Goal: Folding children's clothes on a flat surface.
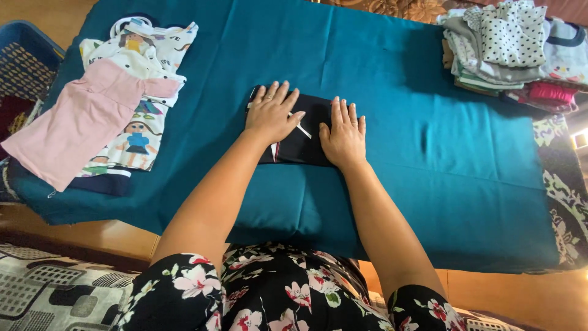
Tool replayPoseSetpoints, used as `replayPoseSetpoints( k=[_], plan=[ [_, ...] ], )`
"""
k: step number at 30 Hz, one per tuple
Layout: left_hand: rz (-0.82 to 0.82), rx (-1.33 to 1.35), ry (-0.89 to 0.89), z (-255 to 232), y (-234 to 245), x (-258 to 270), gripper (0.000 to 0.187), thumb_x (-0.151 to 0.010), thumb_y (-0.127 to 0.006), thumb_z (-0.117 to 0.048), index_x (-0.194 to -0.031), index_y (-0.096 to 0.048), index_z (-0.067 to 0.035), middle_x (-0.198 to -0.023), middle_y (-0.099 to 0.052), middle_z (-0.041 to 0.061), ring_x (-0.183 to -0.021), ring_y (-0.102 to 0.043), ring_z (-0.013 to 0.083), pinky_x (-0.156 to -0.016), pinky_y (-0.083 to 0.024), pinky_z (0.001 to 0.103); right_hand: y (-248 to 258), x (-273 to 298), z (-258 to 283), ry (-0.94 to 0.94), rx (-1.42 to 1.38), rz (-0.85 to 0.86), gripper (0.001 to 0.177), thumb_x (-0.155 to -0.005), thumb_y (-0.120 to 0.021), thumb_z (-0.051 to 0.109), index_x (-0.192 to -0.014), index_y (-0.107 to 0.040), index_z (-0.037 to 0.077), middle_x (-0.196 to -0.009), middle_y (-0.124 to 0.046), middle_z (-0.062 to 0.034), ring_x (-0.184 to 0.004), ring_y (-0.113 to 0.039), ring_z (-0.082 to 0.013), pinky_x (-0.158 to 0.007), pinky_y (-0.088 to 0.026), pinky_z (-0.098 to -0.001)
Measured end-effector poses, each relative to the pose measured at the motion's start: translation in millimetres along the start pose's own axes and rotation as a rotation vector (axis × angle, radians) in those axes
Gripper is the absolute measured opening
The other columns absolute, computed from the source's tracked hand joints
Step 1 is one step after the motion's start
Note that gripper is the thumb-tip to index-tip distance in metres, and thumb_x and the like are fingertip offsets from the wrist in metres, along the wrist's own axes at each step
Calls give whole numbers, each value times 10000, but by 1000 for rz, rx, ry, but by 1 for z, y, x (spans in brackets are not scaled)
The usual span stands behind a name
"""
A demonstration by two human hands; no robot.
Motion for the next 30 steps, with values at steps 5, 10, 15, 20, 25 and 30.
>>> replayPoseSetpoints(
  k=[5,10,15,20,25,30],
  plan=[
    [89,-35,136,13,29,23,770,-959,-403,-716,-1565,-394,-241,-1657,-251,136,-1547,-144,373,-1214,-62,594,-4,0,-3,-7,-2,18,729,-1012,-497,381,-1614,-247,54,-1660,-291,-189,-1556,-188,-401,-1231,-133,-591],
    [-51,-108,340,51,45,44,782,-941,-449,-688,-1549,-425,-197,-1682,-150,216,-1547,-40,420,-1158,17,686,-5,-2,-10,-15,-57,15,664,-1022,-464,339,-1603,-292,67,-1658,-316,-172,-1557,-197,-380,-1240,-133,-595],
    [-298,-220,274,13,63,48,767,-1043,-457,-624,-1569,-460,-66,-1696,-187,272,-1566,-58,432,-1178,-2,698,8,2,-1,51,-83,-113,597,-1034,-451,259,-1595,-366,74,-1667,-355,-164,-1583,-215,-374,-1248,-134,-625],
    [-237,71,-115,-71,17,38,737,-1076,-397,-605,-1530,-485,-32,-1628,-418,218,-1537,-303,424,-1246,-183,614,-2,5,9,138,58,63,686,-904,-543,254,-1546,-403,55,-1648,-291,-176,-1521,-207,-381,-1163,-154,-649],
    [-137,144,-96,-67,13,38,781,-1037,-386,-654,-1512,-468,-40,-1580,-448,202,-1498,-356,381,-1231,-205,535,-9,1,2,122,-14,22,576,-1014,-525,307,-1536,-444,78,-1654,-305,-166,-1539,-220,-372,-1199,-181,-628],
    [-38,36,-2,-24,24,34,767,-1024,-400,-644,-1533,-450,-72,-1608,-400,213,-1507,-315,389,-1224,-200,509,-6,0,-5,103,30,22,576,-1024,-521,283,-1557,-448,77,-1682,-307,-149,-1563,-232,-357,-1240,-182,-596]
  ],
)
Point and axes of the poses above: each hand's wrist, its own x-axis away from the middle knuckle, its own y-axis out of the back of the hand, z = x × y, the point moved 4 cm from there along -x, towards the middle knuckle
